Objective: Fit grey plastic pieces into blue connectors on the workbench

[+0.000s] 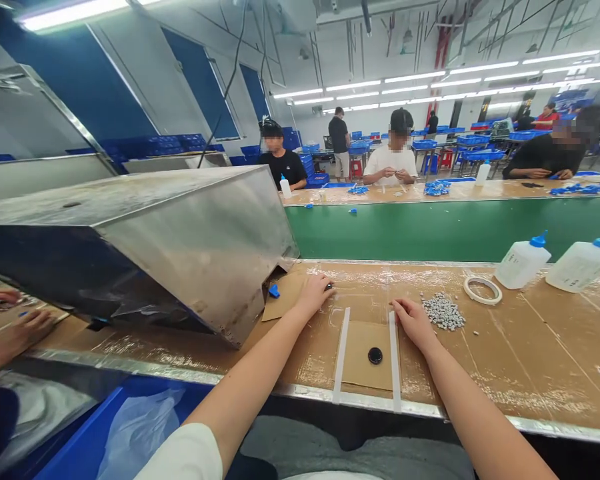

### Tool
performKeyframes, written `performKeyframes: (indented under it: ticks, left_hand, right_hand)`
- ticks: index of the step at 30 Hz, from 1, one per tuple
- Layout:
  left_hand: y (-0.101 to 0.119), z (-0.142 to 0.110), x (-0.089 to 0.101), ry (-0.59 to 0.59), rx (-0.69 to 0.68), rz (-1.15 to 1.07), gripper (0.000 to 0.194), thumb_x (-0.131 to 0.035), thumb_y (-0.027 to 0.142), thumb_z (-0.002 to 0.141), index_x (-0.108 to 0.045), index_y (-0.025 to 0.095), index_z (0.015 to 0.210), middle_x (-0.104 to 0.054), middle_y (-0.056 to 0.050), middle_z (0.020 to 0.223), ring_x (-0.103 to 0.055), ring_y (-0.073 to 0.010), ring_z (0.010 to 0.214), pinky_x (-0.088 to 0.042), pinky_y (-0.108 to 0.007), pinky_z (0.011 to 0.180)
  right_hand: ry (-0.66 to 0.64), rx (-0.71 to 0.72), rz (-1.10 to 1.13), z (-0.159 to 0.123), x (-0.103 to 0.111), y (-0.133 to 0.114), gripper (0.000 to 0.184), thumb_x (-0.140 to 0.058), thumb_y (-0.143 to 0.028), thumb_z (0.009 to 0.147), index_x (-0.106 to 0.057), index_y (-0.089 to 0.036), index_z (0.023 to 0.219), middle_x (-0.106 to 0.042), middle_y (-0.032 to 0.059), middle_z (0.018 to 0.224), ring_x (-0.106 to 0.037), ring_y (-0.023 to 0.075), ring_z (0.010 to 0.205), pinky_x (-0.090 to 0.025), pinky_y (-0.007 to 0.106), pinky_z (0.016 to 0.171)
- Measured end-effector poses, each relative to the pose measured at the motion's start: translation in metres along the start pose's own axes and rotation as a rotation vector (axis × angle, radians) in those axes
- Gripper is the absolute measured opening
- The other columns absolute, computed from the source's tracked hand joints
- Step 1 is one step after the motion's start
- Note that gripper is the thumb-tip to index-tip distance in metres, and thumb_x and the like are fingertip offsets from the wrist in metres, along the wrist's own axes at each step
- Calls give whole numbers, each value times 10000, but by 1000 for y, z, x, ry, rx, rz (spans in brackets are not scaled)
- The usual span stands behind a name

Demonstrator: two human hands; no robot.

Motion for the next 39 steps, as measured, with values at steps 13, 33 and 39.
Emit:
performKeyframes:
  ticks: [13, 33, 39]
  left_hand:
    - [14, 7, -8, -1, -31, -252, 90, -635, 192, 905, -723, 178, 898, -718, -80, 987, -630, -246, 1022, -465, -379, 960]
    - [86, -3, -52, -2, -39, -1181, 270, -724, 415, 883, -763, 190, 1026, -780, -76, 1022, -717, -230, 989, -541, -374, 939]
    - [90, -5, -46, -5, -20, -1061, 169, -697, 316, 914, -646, 213, 1037, -755, -34, 960, -722, -193, 954, -544, -314, 846]
  right_hand:
    - [1, -3, -41, -1, 0, -7, 460, -507, -589, 929, -707, -177, 882, -587, 4, 600, -543, 201, 605, -399, 314, 626]
    - [-30, 80, 155, 32, -23, -28, 417, -695, -598, 855, -726, -187, 918, -694, 39, 728, -657, 189, 626, -569, 297, 567]
    - [-40, 274, -68, 31, -19, -39, 230, -650, -423, 956, -741, -213, 935, -748, 64, 902, -705, 209, 792, -599, 316, 687]
Point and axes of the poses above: each hand's wrist, its own z-axis towards the middle knuckle, its own x-axis out of the back of the hand, y = z × x, the point moved 6 cm from there along z, towards the middle knuckle
